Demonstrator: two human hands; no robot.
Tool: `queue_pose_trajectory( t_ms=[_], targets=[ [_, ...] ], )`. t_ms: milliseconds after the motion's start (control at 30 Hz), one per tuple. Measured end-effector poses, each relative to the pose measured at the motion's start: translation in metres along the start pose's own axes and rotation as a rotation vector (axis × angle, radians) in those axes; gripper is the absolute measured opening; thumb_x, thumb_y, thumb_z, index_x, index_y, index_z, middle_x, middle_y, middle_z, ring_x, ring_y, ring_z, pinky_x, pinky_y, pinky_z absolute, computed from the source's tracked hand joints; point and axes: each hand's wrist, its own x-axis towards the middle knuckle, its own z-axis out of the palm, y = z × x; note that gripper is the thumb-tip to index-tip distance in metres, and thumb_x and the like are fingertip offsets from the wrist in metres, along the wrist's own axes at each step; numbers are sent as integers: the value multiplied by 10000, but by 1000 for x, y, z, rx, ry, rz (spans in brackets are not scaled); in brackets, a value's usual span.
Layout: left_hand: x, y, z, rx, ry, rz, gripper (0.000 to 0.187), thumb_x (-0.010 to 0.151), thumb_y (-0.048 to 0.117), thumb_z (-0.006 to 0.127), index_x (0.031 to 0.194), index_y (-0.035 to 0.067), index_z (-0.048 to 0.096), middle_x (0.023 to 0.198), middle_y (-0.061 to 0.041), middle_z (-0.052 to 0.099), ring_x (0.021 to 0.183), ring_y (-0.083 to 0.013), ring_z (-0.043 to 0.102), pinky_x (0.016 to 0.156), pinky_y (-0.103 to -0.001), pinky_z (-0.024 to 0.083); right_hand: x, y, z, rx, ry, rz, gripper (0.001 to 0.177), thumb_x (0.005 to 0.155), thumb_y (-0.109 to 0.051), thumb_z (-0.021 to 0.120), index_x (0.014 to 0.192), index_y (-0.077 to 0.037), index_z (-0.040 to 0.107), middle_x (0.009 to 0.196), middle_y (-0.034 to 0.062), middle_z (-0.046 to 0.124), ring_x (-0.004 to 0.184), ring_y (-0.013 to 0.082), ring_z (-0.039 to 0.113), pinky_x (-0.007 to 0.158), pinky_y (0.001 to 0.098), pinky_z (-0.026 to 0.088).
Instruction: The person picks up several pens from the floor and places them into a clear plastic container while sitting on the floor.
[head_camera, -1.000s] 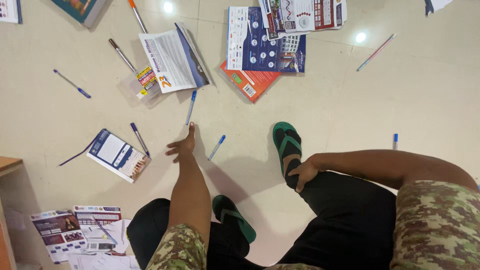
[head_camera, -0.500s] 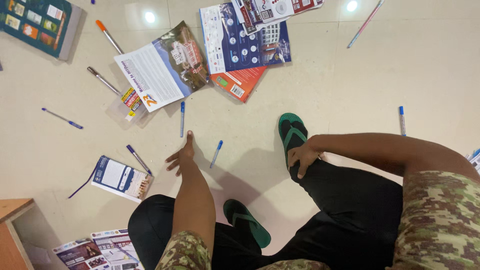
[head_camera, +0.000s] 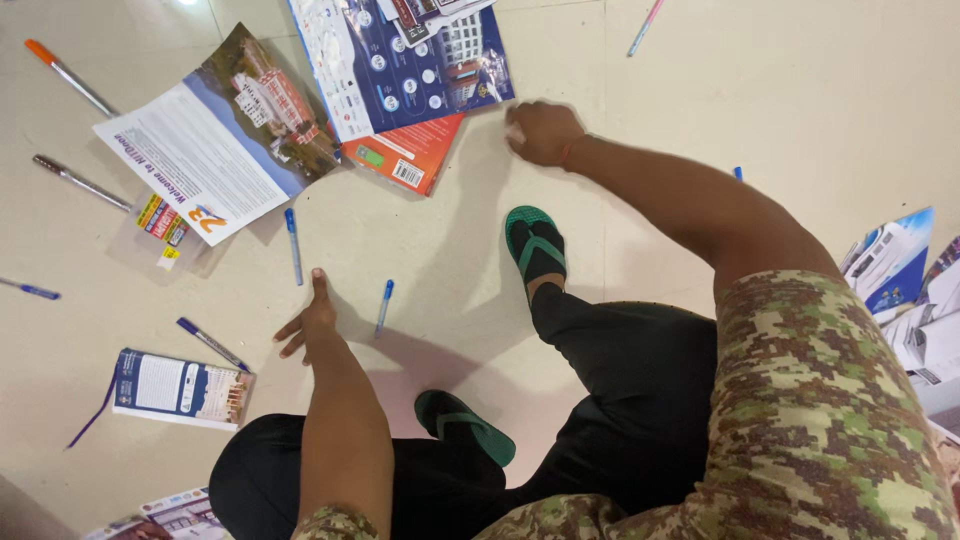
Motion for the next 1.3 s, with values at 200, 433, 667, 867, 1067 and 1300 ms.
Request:
queue_pose_trajectory(
  t_ms=[200, 433, 667, 867, 1067, 1300],
  targets=[
    [5, -2, 0, -12, -18, -10, 1693, 556, 1056, 472, 1496, -126, -292, 1590, -398, -326, 1457, -548, -331, 1173, -753, -77, 25, 92, -21, -348, 29, 225, 449, 994, -346, 660, 1281, -2, 630, 1328, 181, 570, 1250, 359, 523, 941, 547, 464],
    [16, -5, 5, 10, -39, 68, 1687, 553, 1047, 463, 1479, -155, -273, 1612, -360, -337, 1445, -539, -388, 1154, -787, -108, 17, 141, -47, -317, -181, 662, 844, 944, -455, 646, 1616, -101, 278, 1620, 241, 285, 1394, 462, 372, 1014, 614, 443],
    [21, -7, 13, -213, 9, -105, 1723, 474, 993, 620, 1554, 25, -310, 1629, -310, -332, 1469, -629, -219, 1164, -777, 73, 17, 161, -25, -192, -326, 608, 1008, 927, -550, 674, 1626, 12, 216, 1641, 281, 240, 1479, 512, 239, 1097, 573, 417],
    [24, -7, 15, -298, 14, -99, 1731, 510, 952, 719, 1554, 59, -334, 1626, -310, -345, 1460, -657, -230, 1155, -792, 54, 16, 142, -10, -284, -251, 538, 817, 926, -538, 706, 1425, 82, 520, 1482, 271, 441, 1398, 436, 382, 992, 575, 499],
    [17, -3, 12, -293, -30, -73, 1746, 537, 935, 758, 1536, 45, -363, 1593, -345, -375, 1437, -660, -258, 1158, -768, -27, 18, 96, -15, -419, -86, 263, 635, 914, -499, 743, 1164, 79, 663, 1200, 292, 597, 1179, 437, 531, 839, 530, 532],
    [5, -3, 2, -293, -17, -80, 1740, 513, 915, 775, 1553, 45, -316, 1618, -317, -344, 1465, -648, -217, 1182, -742, 23, 36, 25, -21, -457, 165, -136, 269, 1014, -290, 680, 851, -76, 690, 825, 90, 677, 753, 291, 653, 681, 453, 520]
  ],
)
